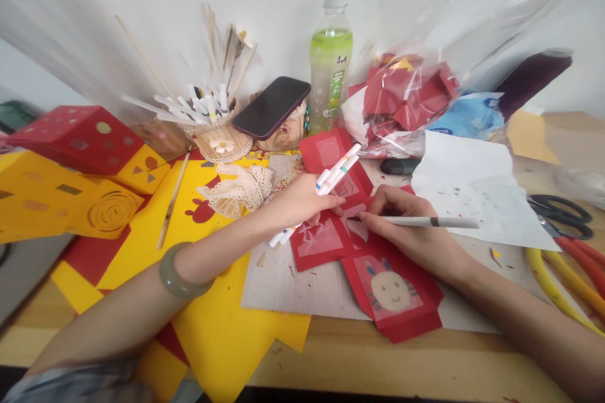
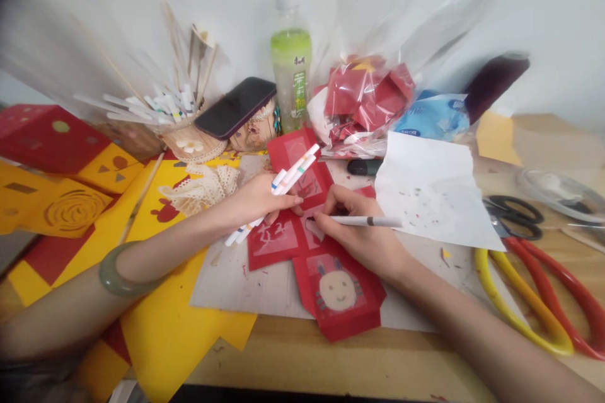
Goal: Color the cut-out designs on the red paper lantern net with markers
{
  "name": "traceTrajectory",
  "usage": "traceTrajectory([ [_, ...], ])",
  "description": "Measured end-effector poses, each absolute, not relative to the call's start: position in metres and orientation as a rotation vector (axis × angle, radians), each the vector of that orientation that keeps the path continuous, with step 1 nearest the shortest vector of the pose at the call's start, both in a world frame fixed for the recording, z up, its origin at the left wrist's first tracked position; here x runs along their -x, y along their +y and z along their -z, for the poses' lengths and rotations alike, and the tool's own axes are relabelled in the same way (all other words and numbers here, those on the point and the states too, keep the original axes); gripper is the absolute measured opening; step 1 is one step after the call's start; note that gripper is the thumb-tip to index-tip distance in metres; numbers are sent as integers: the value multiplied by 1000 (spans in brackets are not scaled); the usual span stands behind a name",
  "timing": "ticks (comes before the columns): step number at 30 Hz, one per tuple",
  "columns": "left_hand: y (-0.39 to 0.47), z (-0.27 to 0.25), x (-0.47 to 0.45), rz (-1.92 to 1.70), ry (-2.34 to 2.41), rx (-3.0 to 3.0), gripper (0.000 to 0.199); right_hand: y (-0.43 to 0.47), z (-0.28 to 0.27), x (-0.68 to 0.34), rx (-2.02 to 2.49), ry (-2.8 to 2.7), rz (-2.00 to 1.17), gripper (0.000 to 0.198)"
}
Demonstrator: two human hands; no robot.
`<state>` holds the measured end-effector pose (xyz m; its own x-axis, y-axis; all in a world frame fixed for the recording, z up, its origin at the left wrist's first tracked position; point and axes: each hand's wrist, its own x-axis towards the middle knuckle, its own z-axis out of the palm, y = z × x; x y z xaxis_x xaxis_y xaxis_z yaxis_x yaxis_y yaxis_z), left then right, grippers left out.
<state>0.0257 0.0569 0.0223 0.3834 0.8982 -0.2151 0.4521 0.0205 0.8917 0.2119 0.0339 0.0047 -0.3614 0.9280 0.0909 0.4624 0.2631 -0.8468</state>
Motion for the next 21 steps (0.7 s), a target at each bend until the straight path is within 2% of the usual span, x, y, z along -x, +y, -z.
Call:
traceTrajectory([
  [5, 57, -23, -27, -533, 1233, -1576, 13, 35, -5, -212, 1236, -1959, -1050, 21],
  [11, 55, -26, -28, -510, 1271, -1573, 13, 35, -7, -212, 1293, -1857, -896, 23],
  [21, 57, -20, -25, -531, 1234, -1605, 15, 35, -7, -212, 1266, -1945, -1001, 19],
])
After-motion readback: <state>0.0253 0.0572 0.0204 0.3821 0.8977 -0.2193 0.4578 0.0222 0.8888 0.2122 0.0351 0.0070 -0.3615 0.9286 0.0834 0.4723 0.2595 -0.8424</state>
